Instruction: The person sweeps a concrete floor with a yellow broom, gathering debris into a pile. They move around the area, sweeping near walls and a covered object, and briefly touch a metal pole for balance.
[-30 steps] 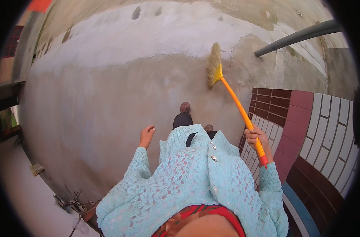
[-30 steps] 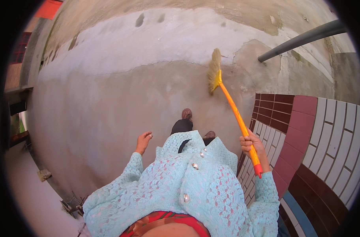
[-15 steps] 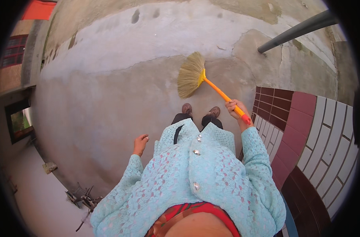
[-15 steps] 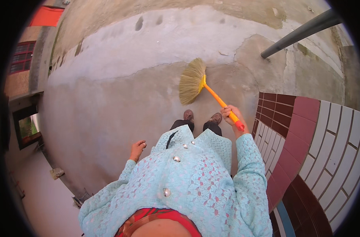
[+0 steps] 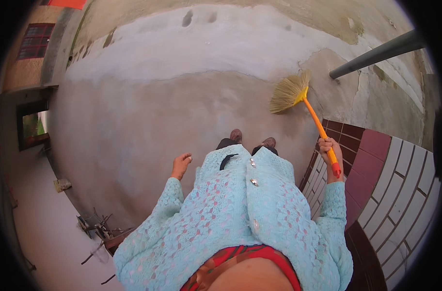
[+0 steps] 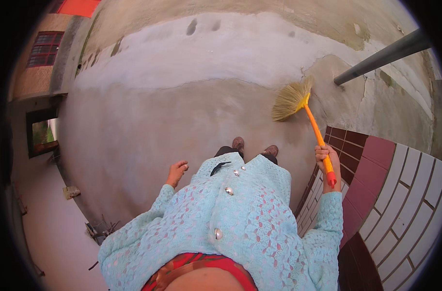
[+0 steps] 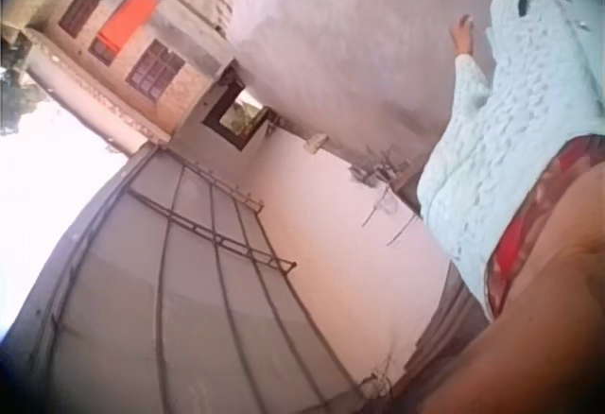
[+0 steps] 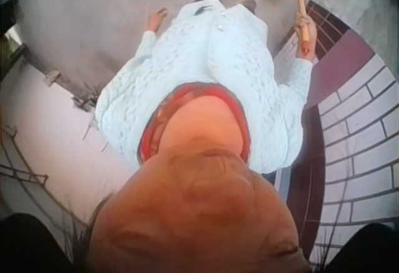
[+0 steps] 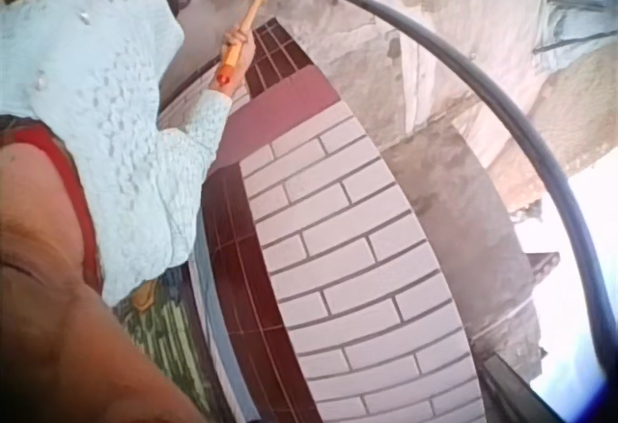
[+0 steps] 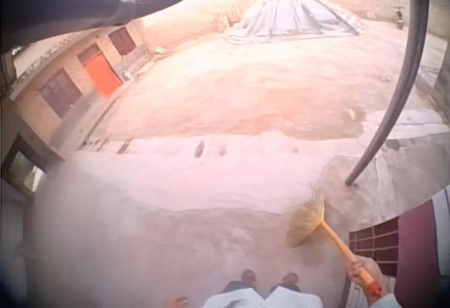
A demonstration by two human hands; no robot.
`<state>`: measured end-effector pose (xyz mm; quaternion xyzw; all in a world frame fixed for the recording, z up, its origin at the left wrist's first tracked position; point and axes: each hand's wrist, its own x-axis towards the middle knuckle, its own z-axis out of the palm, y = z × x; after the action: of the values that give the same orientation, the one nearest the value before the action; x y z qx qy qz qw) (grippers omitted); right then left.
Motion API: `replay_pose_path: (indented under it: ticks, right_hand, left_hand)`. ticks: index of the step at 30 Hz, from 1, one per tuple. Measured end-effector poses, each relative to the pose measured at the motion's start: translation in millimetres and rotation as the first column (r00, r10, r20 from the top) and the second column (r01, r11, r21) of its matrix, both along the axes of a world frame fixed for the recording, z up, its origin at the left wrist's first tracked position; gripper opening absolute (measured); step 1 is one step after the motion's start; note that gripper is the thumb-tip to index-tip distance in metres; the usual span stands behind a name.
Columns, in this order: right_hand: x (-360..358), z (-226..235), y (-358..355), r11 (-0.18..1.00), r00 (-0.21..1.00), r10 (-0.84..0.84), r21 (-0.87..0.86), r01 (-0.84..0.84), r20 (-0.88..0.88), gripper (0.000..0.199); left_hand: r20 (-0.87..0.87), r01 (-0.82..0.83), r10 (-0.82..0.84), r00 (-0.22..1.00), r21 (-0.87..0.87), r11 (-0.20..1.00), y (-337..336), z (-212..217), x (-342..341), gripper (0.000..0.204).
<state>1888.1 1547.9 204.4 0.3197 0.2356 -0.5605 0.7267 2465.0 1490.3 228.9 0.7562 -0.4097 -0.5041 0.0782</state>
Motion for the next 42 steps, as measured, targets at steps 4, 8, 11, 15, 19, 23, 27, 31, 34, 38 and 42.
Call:
replay_pose_path:
  ticks: [4, 8, 11, 15, 19, 23, 27, 31, 34, 38, 42]
  right_hand:
    - [30, 39, 19, 0.996, 0.996, 0.087, -0.029, -0.087, -0.015, 0.013]
    - [53, 63, 21, 0.984, 0.985, 0.165, -0.059, -0.167, -0.046, 0.011]
    - [47, 48, 17, 0.989, 0.987, 0.138, -0.058, -0.134, 0.083, 0.013]
    - [23, 23, -2, 0.997, 0.967, 0.077, -0.015, -0.076, 0.243, 0.014]
    - [-2, 11, -22, 0.978, 0.979, 0.196, 0.065, -0.199, 0.050, 0.016]
    - [-11, 29, -51, 0.972, 0.968, 0.222, 0.109, -0.209, -0.118, 0.018]
    - [1, 64, -78, 0.983, 0.971, 0.155, 0.127, -0.133, -0.182, 0.021]
    - [39, 111, -93, 0.997, 0.987, -0.019, 0.069, 0.031, -0.161, 0.031]
    - [76, 149, -114, 0.994, 0.984, -0.069, 0.072, 0.081, -0.164, 0.050]
    - [107, 148, -138, 0.986, 0.985, -0.158, 0.043, 0.161, -0.067, 0.046]
    - [117, 85, -166, 0.988, 0.987, -0.155, 0.021, 0.154, 0.031, 0.031]
  left_hand:
    - [0.085, 0.015, -0.014, 0.996, -0.010, 1.000, 18, 0, 12, 0.033]
    - [0.080, -0.048, 0.046, 0.996, 0.018, 0.999, 32, -6, 12, 0.031]
    - [0.063, -0.090, 0.089, 0.994, 0.023, 0.996, 33, -2, 1, 0.030]
    - [0.055, -0.084, 0.085, 0.995, -0.024, 0.996, 29, 0, 6, 0.029]
    - [0.049, -0.095, 0.093, 0.994, 0.027, 0.995, 19, -1, 14, 0.028]
    - [0.036, -0.145, 0.143, 0.989, 0.086, 0.986, 2, -19, 26, 0.028]
    - [-0.012, -0.150, 0.156, 0.988, 0.207, 0.967, -42, -51, 30, 0.027]
    - [-0.083, -0.086, 0.110, 0.990, 0.251, 0.964, -116, -79, 35, 0.029]
    - [-0.118, -0.065, 0.095, 0.988, 0.238, 0.969, -193, -75, 20, 0.031]
    - [-0.173, 0.063, -0.033, 0.984, 0.173, 0.983, -273, -88, 8, 0.038]
    - [-0.163, 0.058, -0.037, 0.986, 0.131, 0.990, -315, -66, -9, 0.036]
